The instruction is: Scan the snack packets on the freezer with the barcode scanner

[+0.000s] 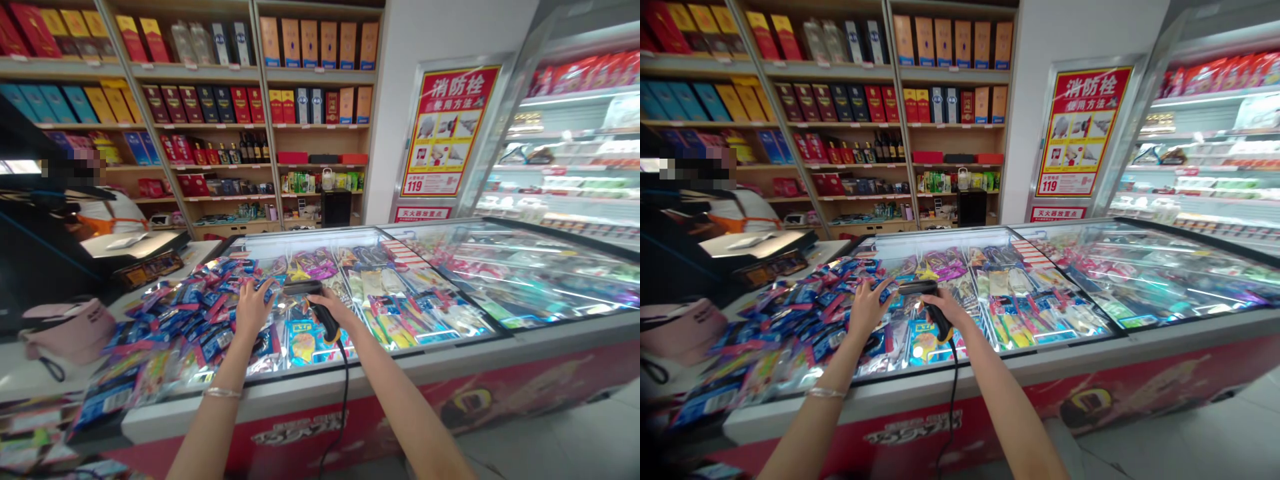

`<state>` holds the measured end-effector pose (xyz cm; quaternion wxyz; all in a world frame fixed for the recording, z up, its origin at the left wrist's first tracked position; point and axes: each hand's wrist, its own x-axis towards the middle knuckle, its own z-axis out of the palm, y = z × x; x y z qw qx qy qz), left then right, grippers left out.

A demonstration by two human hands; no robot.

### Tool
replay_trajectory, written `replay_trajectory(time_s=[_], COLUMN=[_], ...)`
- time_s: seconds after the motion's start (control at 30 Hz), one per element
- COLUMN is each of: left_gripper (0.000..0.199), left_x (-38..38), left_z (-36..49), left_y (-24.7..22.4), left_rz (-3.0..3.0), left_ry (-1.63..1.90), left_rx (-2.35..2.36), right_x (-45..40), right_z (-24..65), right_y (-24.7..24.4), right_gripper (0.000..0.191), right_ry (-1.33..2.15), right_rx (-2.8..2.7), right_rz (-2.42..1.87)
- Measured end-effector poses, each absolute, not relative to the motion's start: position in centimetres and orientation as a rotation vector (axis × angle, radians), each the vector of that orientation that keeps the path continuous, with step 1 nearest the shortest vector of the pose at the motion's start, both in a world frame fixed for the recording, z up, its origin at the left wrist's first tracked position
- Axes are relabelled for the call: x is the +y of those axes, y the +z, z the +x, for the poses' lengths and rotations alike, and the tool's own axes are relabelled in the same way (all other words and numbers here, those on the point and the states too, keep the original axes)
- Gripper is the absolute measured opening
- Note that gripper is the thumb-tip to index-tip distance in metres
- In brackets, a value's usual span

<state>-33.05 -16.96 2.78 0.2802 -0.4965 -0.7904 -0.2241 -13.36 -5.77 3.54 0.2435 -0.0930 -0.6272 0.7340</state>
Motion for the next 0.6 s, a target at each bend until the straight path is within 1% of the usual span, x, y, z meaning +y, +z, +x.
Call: replay_trajectory(time_s=[0.6], left_gripper=[0.039], left_x=[-16.52], left_z=[-34.03], left_y=[2.12], left_rz=[-1.381], left_ry=[-0.785], left_rx=[-2.094], right_x=[-6.13], right_z=[-13.22], right_y=[3.89], right_gripper=[0.027], right_ry=[1.995], right_rx=[-1.739], right_rz=[-0.246])
